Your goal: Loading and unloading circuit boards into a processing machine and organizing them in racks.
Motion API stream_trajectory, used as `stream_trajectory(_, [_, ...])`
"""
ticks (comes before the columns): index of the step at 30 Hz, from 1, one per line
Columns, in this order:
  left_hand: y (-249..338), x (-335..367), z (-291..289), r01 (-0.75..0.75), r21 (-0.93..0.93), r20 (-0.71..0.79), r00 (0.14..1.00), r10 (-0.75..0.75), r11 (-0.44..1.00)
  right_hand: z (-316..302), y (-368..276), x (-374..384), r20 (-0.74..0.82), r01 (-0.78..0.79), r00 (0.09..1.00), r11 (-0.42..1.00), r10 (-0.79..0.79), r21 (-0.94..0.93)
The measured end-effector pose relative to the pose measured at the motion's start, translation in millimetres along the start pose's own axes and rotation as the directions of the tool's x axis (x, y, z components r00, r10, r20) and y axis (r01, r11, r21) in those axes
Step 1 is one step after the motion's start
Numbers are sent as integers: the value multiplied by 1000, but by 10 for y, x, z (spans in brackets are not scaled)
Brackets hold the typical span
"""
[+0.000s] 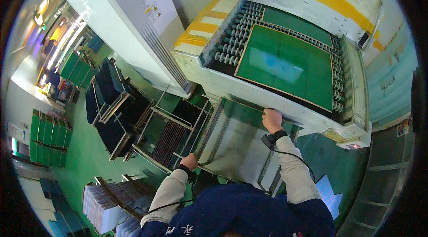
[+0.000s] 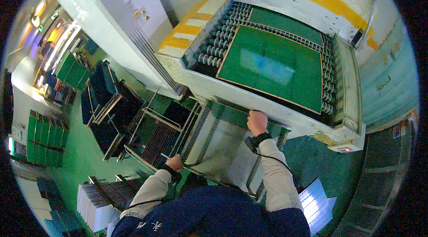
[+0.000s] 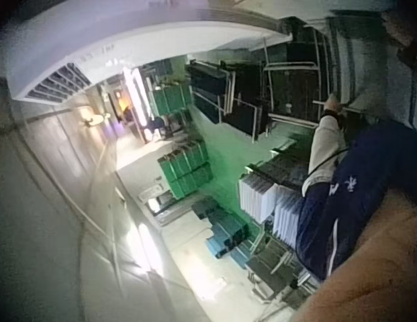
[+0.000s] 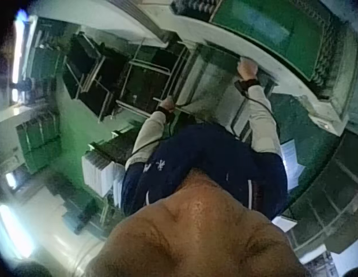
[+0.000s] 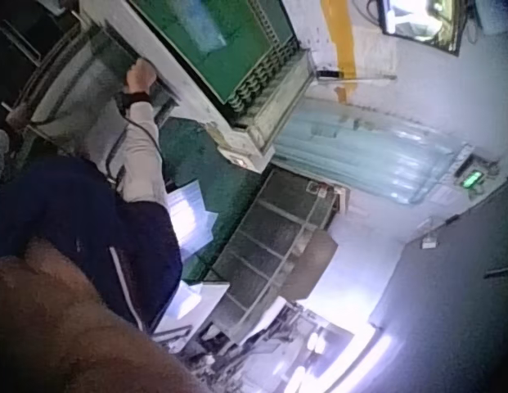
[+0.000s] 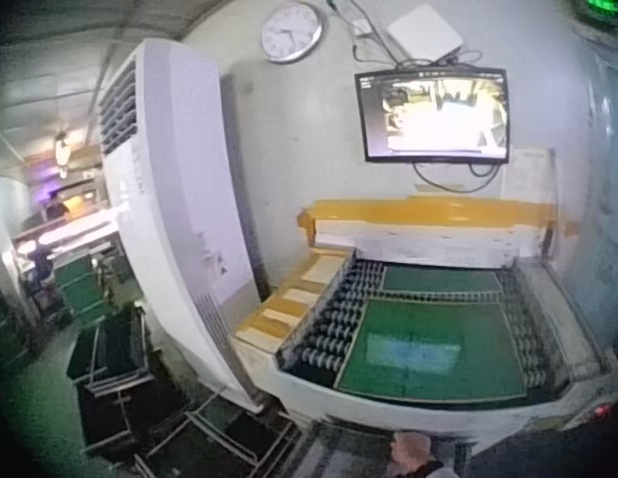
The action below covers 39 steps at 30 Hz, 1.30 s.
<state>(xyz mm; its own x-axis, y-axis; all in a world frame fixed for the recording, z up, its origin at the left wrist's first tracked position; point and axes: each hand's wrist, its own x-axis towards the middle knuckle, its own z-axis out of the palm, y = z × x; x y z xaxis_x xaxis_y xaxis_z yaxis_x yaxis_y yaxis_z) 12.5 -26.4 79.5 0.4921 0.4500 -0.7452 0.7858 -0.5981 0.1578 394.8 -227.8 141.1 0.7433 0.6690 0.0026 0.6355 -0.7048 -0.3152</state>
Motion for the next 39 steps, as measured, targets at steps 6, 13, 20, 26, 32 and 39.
stream_trajectory(6, [57,-20,-56,-14,-7,-12,1000,14,1000,-3,46,-58,1,38,999,999,-38,-27])
stream_trajectory(13, [54,-27,-103,-65,99,37,997,61,993,-847,-243,-104,-137,94,985,992,-105,-81])
stream_trajectory(20, [-73,35,84,-38,-100,-85,996,29,994,-1938,-356,-404,-228,36,973,999,-34,2])
stream_trajectory(26, [-102,-2,22,-92,-106,-30,996,89,990,-1725,156,-1012,-256,-51,949,889,186,455])
stream_trajectory(32, [-196,177,183,-94,-32,-39,995,92,995,-1078,364,-1644,123,-223,863,151,490,963])
stream_trajectory(39, [-112,-70,-158,-174,-63,37,984,176,983,-878,-122,-2097,292,-42,784,-423,547,905])
